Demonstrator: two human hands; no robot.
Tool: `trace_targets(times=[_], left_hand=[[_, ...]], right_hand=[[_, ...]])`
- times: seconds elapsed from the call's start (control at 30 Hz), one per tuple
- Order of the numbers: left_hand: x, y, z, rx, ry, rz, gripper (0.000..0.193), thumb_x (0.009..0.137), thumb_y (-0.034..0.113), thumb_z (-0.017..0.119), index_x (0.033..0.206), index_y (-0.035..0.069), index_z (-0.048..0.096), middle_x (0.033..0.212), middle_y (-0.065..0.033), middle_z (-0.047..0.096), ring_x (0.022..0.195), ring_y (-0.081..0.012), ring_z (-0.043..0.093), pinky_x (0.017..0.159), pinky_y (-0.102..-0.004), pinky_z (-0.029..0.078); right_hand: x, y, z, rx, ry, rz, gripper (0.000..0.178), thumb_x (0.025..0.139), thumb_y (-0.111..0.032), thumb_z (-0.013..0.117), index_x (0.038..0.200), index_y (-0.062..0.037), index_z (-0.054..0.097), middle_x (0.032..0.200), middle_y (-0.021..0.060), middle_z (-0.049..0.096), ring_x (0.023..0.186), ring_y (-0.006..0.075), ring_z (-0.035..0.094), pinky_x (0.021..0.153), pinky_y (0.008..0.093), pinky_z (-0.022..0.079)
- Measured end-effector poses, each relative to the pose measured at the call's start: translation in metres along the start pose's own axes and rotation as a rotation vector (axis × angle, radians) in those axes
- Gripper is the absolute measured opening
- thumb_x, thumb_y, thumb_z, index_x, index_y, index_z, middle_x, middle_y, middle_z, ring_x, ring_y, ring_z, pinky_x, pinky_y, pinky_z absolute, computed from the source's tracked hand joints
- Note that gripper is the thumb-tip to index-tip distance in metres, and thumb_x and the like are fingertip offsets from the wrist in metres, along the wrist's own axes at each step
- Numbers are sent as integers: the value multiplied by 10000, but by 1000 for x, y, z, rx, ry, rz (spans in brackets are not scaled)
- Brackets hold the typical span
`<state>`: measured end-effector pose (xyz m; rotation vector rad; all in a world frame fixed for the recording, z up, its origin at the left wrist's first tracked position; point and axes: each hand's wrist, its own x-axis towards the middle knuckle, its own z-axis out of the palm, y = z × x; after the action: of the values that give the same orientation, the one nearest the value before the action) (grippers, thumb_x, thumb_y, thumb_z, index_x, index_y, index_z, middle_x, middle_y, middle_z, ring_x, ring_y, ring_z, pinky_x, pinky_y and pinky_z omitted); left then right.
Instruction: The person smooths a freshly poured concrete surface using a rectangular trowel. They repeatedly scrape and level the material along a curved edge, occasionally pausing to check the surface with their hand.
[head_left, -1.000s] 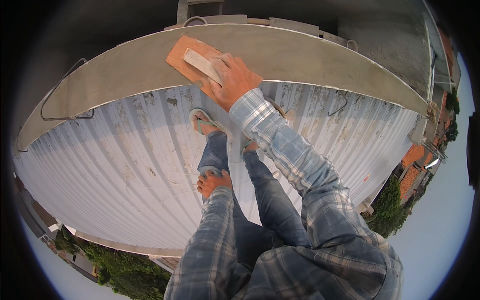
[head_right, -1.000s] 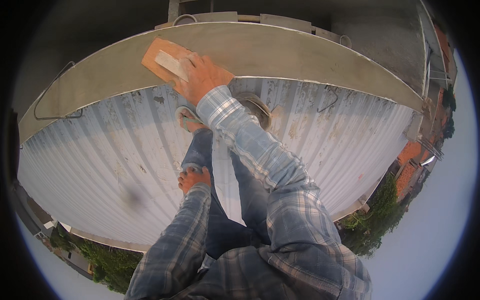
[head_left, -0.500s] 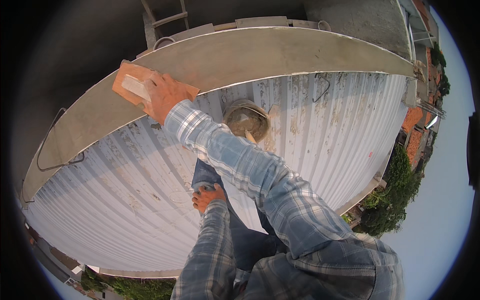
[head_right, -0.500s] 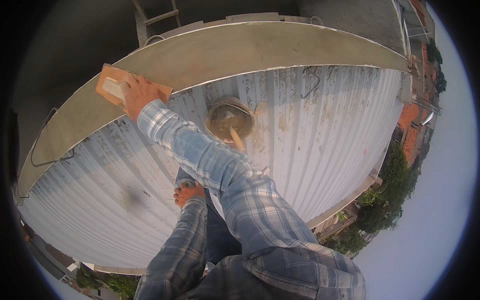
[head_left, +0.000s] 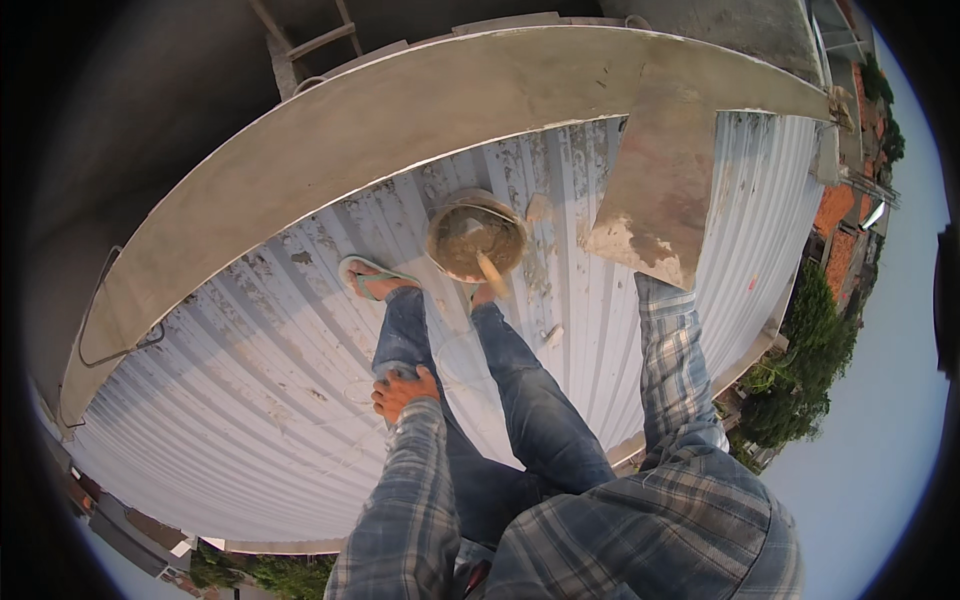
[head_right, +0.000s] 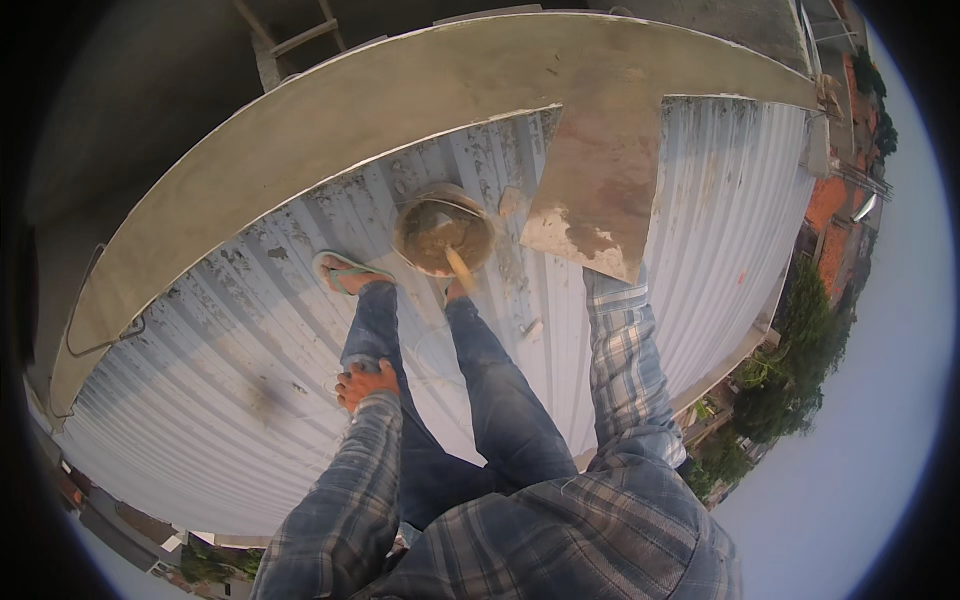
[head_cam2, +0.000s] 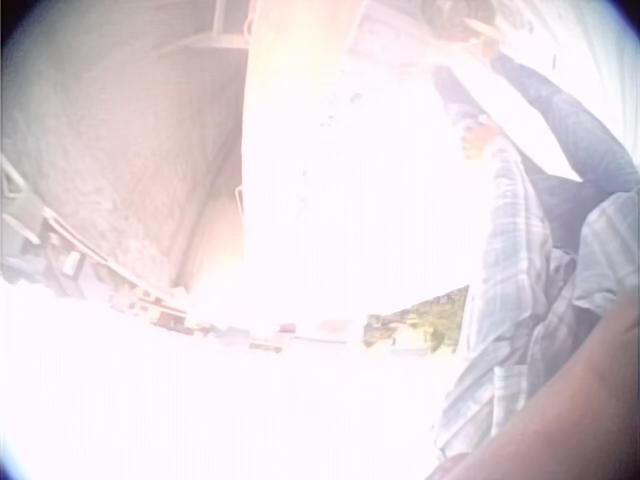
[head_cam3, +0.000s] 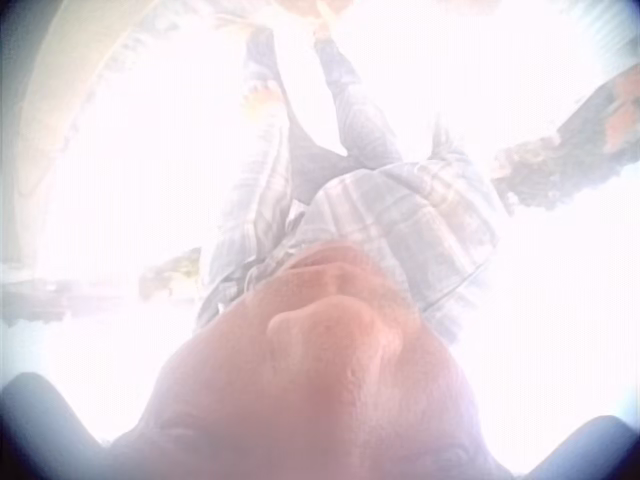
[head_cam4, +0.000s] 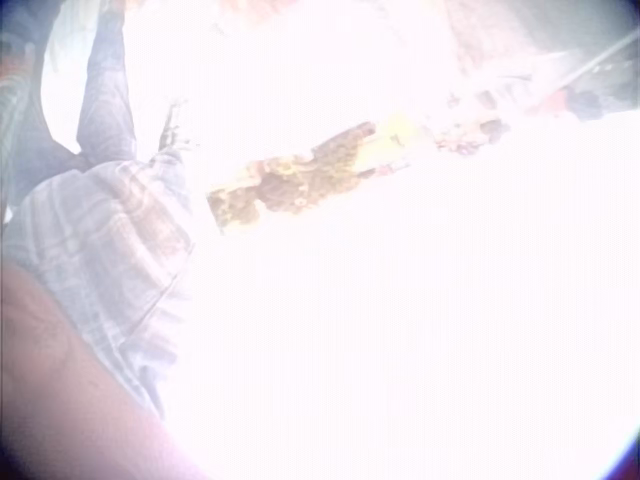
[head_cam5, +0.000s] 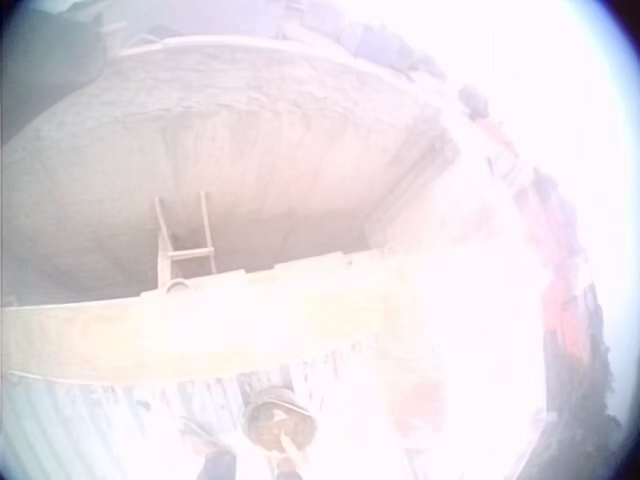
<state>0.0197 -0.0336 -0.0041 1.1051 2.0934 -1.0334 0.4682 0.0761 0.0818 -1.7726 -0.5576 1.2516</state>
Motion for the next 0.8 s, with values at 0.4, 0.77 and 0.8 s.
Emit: trace_targets(times=[0.4,0.77,0.8], left_hand=[[-9,-27,32,-291,184,105,444,943,397,617,1249,81,677,1288,-168,608,1218,-320,571,1023,-442,476],[-64,54,-42,-1533,-911,360,394,1058,394,573,1194,39,674,1140,-29,687,1029,-122,618,916,-322,501],[-67,56,-39,-1549,-925,379,395,1055,394,578,1195,38,672,1141,-31,687,1029,-120,620,916,-324,502]], right_hand=[[-91,92,61,411,-68,279,471,1055,-234,533,1457,3,472,1333,145,625,1178,234,632,1020,340,498],[-179,159,105,782,-174,471,459,1060,-239,512,1448,3,474,1333,150,622,1173,251,637,1009,365,516],[-179,161,104,790,-179,473,458,1061,-239,510,1448,3,474,1333,150,622,1172,253,637,1008,368,517]])
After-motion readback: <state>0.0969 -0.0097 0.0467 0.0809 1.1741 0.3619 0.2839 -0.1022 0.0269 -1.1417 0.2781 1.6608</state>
